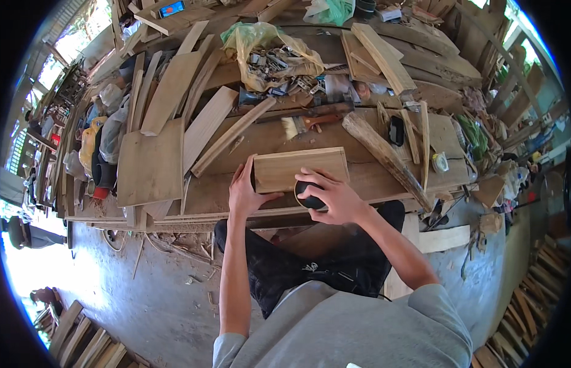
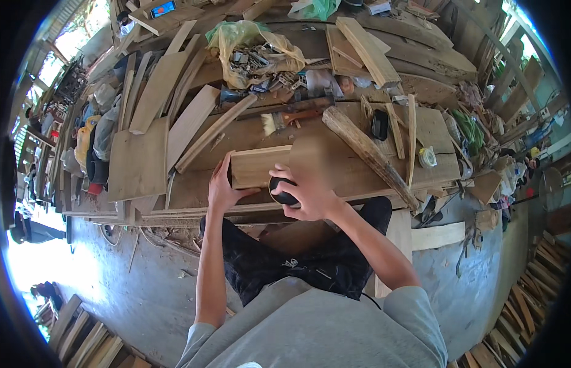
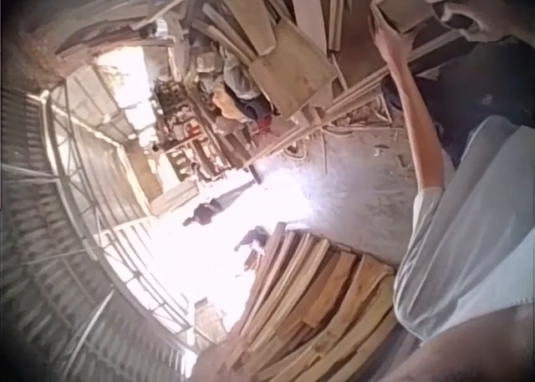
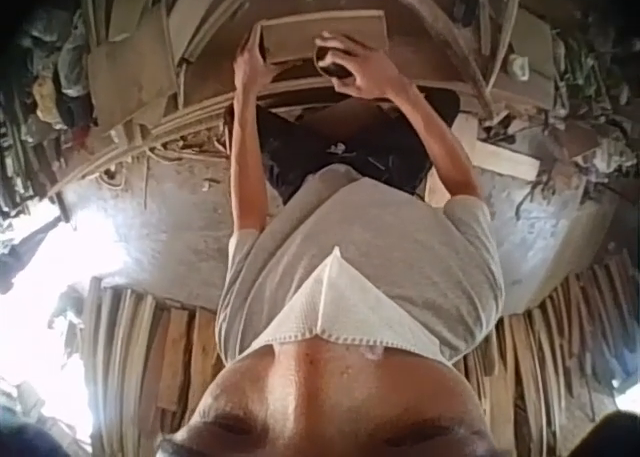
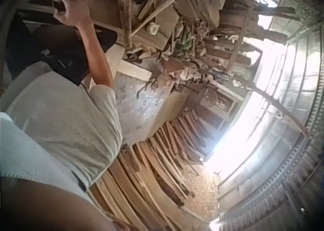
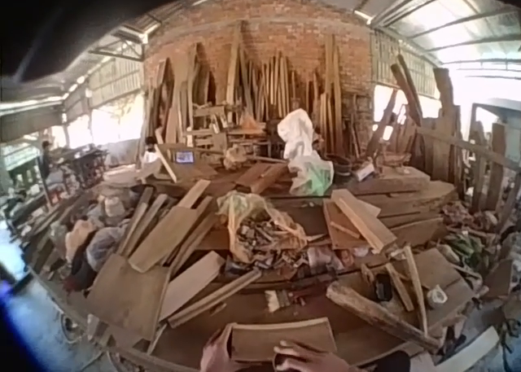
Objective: The recorder measures, chisels, sands, and brushes a piece of wood in a workshop.
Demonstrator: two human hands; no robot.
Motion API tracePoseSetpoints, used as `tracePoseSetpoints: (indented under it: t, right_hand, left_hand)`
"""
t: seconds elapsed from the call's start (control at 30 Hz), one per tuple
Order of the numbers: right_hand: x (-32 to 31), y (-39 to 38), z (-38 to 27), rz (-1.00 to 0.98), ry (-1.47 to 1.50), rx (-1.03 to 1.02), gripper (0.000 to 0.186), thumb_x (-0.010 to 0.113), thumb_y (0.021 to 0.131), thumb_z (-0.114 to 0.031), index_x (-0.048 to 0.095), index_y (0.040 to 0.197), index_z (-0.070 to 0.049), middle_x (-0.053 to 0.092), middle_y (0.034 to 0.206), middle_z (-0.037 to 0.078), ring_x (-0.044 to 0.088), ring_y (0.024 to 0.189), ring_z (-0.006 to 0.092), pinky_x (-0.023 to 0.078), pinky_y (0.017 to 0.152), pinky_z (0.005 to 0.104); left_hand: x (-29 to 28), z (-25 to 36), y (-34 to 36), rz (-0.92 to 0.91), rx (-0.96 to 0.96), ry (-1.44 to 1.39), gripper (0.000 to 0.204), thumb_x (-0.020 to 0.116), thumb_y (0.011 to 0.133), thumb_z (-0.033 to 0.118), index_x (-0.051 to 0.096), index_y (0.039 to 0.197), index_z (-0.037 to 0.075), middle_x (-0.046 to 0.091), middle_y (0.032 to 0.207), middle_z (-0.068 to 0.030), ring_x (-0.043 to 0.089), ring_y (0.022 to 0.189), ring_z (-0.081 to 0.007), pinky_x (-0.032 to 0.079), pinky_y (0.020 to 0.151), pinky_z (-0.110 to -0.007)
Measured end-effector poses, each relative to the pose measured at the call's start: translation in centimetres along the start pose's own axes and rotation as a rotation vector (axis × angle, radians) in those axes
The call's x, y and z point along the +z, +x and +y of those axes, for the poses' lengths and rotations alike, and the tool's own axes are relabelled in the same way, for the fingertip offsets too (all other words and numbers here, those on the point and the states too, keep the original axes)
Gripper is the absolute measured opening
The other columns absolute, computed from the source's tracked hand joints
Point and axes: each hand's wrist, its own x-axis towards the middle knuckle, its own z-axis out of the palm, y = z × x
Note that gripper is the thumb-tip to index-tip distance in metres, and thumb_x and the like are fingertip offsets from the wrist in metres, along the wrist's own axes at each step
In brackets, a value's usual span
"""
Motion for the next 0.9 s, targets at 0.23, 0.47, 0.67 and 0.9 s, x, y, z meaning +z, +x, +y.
tracePoseSetpoints:
  t: [0.23,0.47,0.67,0.9]
  right_hand:
    - [-0.3,-0.6,1.8,0.345,-0.075,0.394,0.038,0.079,0.084,-0.021,0.069,0.119,-0.011,0.063,0.150,0.016,0.057,0.145,0.0389,0.049,0.119,0.0495]
    - [-0.4,-3.0,2.3,0.549,0.097,0.551,0.032,0.076,0.084,-0.022,0.070,0.114,-0.013,0.063,0.148,0.015,0.057,0.144,0.0392,0.048,0.119,0.0527]
    - [0.4,-5.8,2.4,0.307,-0.037,0.211,0.034,0.076,0.083,-0.021,0.069,0.115,-0.011,0.063,0.148,0.016,0.055,0.145,0.0414,0.044,0.123,0.0554]
    - [1.7,-9.0,4.8,0.474,-0.218,0.484,0.025,0.070,0.098,-0.013,0.072,0.123,-0.007,0.055,0.161,0.017,0.047,0.153,0.0414,0.042,0.124,0.0522]
  left_hand:
    - [0.1,-0.1,-0.3,-0.008,-0.025,0.022,0.126,0.106,0.056,0.045,0.045,0.161,0.010,0.066,0.148,-0.0171,0.058,0.141,-0.0425,0.049,0.118,-0.051]
    - [0.0,0.0,0.0,-0.049,-0.033,0.018,0.127,0.106,0.056,0.044,0.044,0.162,0.012,0.067,0.145,-0.0180,0.059,0.140,-0.0410,0.050,0.118,-0.051]
    - [0.2,-0.4,-0.2,-0.054,-0.037,0.021,0.129,0.106,0.055,0.045,0.043,0.162,0.011,0.066,0.145,-0.0191,0.059,0.140,-0.0408,0.051,0.117,-0.051]
    - [-0.6,1.1,1.0,0.064,0.114,-0.111,0.114,0.100,0.069,0.048,0.045,0.162,0.009,0.063,0.151,-0.0201,0.057,0.142,-0.0409,0.047,0.121,-0.050]
